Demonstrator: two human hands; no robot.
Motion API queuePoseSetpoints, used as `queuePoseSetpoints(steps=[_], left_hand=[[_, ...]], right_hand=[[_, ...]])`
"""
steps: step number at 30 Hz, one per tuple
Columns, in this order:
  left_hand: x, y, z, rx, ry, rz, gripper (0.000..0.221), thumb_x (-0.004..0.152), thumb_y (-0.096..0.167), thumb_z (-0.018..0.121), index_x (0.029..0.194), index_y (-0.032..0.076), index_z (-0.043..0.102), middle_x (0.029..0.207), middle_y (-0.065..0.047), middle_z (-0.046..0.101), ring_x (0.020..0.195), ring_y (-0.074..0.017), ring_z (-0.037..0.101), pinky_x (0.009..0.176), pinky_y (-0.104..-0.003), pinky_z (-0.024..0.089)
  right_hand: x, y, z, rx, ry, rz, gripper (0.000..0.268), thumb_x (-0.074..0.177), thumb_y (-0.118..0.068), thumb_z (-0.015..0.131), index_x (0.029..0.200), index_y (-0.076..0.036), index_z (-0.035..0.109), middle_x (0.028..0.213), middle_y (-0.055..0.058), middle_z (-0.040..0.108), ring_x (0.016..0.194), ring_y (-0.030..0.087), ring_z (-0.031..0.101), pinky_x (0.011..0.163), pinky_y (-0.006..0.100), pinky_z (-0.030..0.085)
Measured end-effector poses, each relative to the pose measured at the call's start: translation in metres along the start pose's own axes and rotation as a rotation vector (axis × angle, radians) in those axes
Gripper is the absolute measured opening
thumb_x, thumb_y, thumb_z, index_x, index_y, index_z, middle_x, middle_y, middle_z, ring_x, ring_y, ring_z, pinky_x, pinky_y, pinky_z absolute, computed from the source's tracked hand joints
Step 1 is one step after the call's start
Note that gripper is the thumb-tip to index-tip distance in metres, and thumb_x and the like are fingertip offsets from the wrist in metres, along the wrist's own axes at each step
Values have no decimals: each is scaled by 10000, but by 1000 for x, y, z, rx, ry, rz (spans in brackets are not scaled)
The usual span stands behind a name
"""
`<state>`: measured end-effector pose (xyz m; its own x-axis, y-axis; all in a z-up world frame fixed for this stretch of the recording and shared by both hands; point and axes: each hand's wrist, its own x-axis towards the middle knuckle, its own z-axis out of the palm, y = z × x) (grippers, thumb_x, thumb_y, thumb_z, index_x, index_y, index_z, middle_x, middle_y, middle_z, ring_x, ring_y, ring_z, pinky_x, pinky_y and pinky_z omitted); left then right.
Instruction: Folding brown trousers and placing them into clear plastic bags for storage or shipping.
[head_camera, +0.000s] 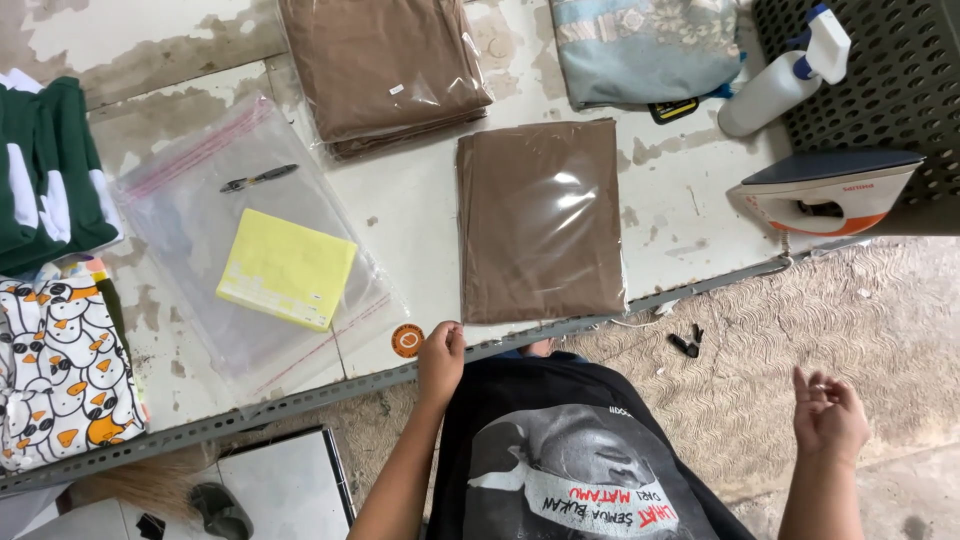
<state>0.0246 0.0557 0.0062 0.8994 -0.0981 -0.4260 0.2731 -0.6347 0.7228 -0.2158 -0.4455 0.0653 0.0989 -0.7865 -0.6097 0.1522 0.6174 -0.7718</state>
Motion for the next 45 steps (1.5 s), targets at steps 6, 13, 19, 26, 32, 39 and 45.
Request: queuePoseSetpoints(steps=[6,13,19,26,32,39,45], left_hand=[[-25,20,-6,460,304,528,331,981,94,461,1272,-6,583,890,-106,632,807,-286,573,709,-406,477],[-7,44,31,994,156,1195,665,1032,446,535,1581,101,383,1657,-73,326,1529,-248,312,1272,-463,200],[16,21,73,764,-21,1194,765,857,358,645,1521,42,434,1642,-123,360,1529,-269,299,1292,-450,174],[24,5,85,732,67,1214,615,974,263,531,1545,73,405,1641,-87,369,1526,-240,316,1292,-431,172],[22,18,79,666,151,1268,532,1019,220,527,1517,53,447,1627,-93,396,1494,-249,374,1270,-449,222],[38,-5,98,597,207,1307,490,1027,146,495,1509,58,485,1208,-120,547,1204,-329,550,1168,-517,401],[38,5,91,624,246,1313,386,1026,124,474,1381,51,610,1067,-100,614,1098,-288,630,1115,-464,474]], right_hand=[[39,-11,-25,-830,117,-453,334,1067,5,479,1054,-214,731,934,-39,677,604,-13,387,497,172,260],[-33,89,70,-2115,-339,-1272,745,986,-684,316,1513,-188,492,1722,116,348,1606,309,259,1302,471,214],[-94,180,127,-1241,-1269,-1987,468,943,-422,625,1336,-169,636,1219,78,661,1082,231,617,869,348,492],[-98,197,142,-1088,-1294,-2129,190,1017,-150,514,958,-102,689,972,107,626,912,295,610,715,367,455],[-111,186,146,-1034,-1256,-2071,244,1062,-159,468,975,-103,689,1032,106,666,1001,286,648,793,356,472],[-120,178,157,-973,-1232,-2073,317,1083,-170,406,956,-91,686,1014,125,676,1003,301,674,843,365,510],[-113,188,158,-1006,-1150,-2081,293,1080,-180,414,981,-81,672,1016,118,684,1005,288,682,879,375,513]])
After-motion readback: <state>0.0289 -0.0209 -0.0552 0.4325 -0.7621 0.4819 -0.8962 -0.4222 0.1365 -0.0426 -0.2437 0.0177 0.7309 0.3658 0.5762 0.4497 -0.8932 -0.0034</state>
